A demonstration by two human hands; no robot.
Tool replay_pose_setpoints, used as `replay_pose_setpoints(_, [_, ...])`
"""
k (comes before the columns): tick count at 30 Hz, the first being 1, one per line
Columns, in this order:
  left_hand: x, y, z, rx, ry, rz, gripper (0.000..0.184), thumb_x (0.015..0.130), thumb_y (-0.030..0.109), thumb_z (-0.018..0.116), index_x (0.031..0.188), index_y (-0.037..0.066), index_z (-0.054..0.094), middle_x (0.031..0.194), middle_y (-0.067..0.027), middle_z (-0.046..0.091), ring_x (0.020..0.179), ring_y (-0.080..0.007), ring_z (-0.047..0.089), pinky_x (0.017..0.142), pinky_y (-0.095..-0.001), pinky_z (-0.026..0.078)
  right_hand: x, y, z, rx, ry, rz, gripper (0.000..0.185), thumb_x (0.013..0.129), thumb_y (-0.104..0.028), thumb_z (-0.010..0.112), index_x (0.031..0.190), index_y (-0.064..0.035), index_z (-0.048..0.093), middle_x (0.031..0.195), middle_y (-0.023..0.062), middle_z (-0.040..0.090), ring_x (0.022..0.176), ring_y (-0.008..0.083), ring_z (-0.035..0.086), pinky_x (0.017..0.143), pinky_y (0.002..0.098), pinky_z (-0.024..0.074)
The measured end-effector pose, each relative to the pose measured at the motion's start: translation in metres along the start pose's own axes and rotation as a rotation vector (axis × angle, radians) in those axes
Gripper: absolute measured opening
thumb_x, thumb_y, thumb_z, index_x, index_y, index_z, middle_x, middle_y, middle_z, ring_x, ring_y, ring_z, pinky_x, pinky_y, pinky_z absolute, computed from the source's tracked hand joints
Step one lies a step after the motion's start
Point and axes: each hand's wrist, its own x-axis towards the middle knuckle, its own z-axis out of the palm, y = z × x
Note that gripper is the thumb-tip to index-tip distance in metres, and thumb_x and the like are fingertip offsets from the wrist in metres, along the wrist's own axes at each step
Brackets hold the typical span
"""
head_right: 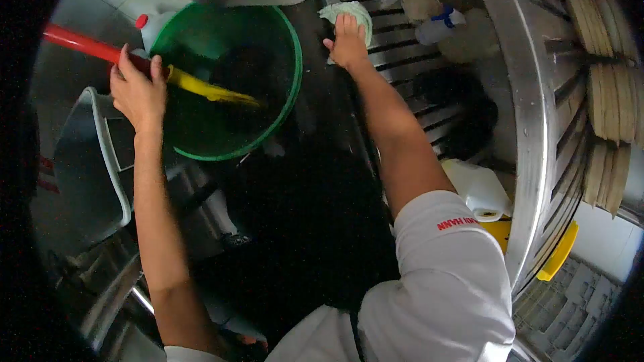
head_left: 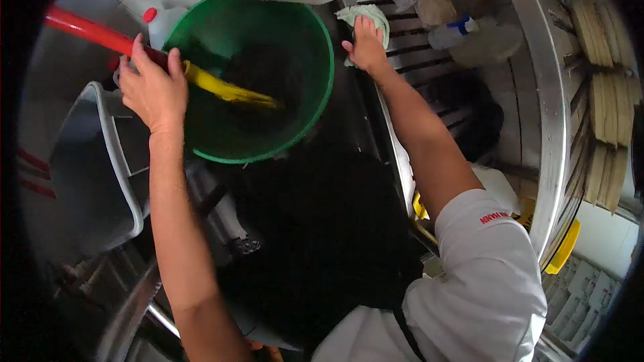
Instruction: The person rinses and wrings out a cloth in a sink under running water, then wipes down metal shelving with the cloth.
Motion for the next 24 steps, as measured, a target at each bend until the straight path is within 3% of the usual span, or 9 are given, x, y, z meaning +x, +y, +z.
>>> replay_pose_setpoints(3, [-0.014,0.011,0.014,-0.247,-0.220,-0.121,0.081,0.088,0.043,0.066,0.150,0.018,0.021,0.128,-0.0215,0.055,0.113,-0.0415,0.057,0.091,-0.0476,0.046,-0.010,0.005,-0.002,0.030,0.064,-0.083,0.068,0.092,-0.033,0.059,0.142,0.0039,0.031,0.149,0.0235,0.031,0.139,0.0399,0.027,0.113,0.0538,0.0225])
replay_pose_setpoints(6, [0.001,0.012,-0.004,-0.425,-0.466,-0.189,0.086,0.091,0.050,0.061,0.153,0.023,0.008,0.111,-0.0244,0.062,0.103,-0.0432,0.062,0.091,-0.0478,0.047,-0.070,0.005,-0.024,0.141,0.009,-0.030,0.068,0.091,-0.023,0.061,0.144,0.0053,0.029,0.149,0.0263,0.032,0.139,0.0410,0.029,0.112,0.0524,0.0254])
replay_pose_setpoints(7, [0.007,0.008,-0.007,-0.489,-0.530,-0.196,0.086,0.090,0.052,0.061,0.153,0.021,0.012,0.101,-0.0197,0.066,0.097,-0.0390,0.065,0.089,-0.0441,0.047,-0.093,0.001,-0.030,0.133,0.002,0.000,0.068,0.090,-0.020,0.062,0.144,0.0063,0.029,0.147,0.0278,0.034,0.138,0.0413,0.031,0.111,0.0525,0.0268])
replay_pose_setpoints(11, [0.006,0.001,0.003,-0.475,-0.496,-0.123,0.089,0.086,0.053,0.066,0.152,0.019,0.018,0.101,-0.0182,0.064,0.093,-0.0363,0.066,0.085,-0.0443,0.049,-0.097,-0.009,-0.034,-0.053,-0.053,-0.012,0.065,0.090,-0.020,0.061,0.141,0.0077,0.033,0.146,0.0279,0.035,0.136,0.0443,0.031,0.109,0.0519,0.0295])
replay_pose_setpoints(14, [-0.002,0.006,0.008,-0.396,-0.436,-0.057,0.094,0.083,0.057,0.068,0.153,0.019,0.019,0.100,-0.0180,0.063,0.090,-0.0342,0.066,0.084,-0.0434,0.050,-0.030,0.001,-0.010,-0.038,0.045,-0.059,0.066,0.090,-0.022,0.061,0.141,0.0086,0.033,0.145,0.0282,0.037,0.137,0.0432,0.030,0.109,0.0511,0.0304])
replay_pose_setpoints(16, [-0.001,0.008,0.008,-0.379,-0.438,-0.042,0.097,0.081,0.059,0.069,0.153,0.018,0.018,0.101,-0.0180,0.063,0.089,-0.0332,0.066,0.083,-0.0430,0.050,0.039,0.004,0.006,0.023,0.126,-0.124,0.057,0.088,-0.022,0.060,0.133,0.0081,0.040,0.140,0.0258,0.040,0.130,0.0414,0.037,0.107,0.0501,0.0310])
replay_pose_setpoints(20, [-0.003,0.005,0.010,-0.373,-0.445,-0.019,0.098,0.080,0.060,0.069,0.153,0.017,0.019,0.103,-0.0188,0.062,0.089,-0.0324,0.066,0.083,-0.0427,0.050,0.139,0.026,0.065,-0.161,0.143,-0.173,0.053,0.089,-0.017,0.056,0.135,0.0029,0.041,0.137,0.0227,0.046,0.127,0.0424,0.040,0.106,0.0507,0.0329])
replay_pose_setpoints(24, [-0.004,0.004,0.011,-0.351,-0.438,-0.006,0.099,0.080,0.060,0.069,0.153,0.017,0.019,0.109,-0.0201,0.060,0.093,-0.0329,0.066,0.084,-0.0432,0.050,0.064,0.013,0.026,0.073,0.228,-0.194,0.050,0.091,-0.017,0.054,0.134,0.0052,0.042,0.138,0.0242,0.044,0.129,0.0407,0.039,0.108,0.0494,0.0306])
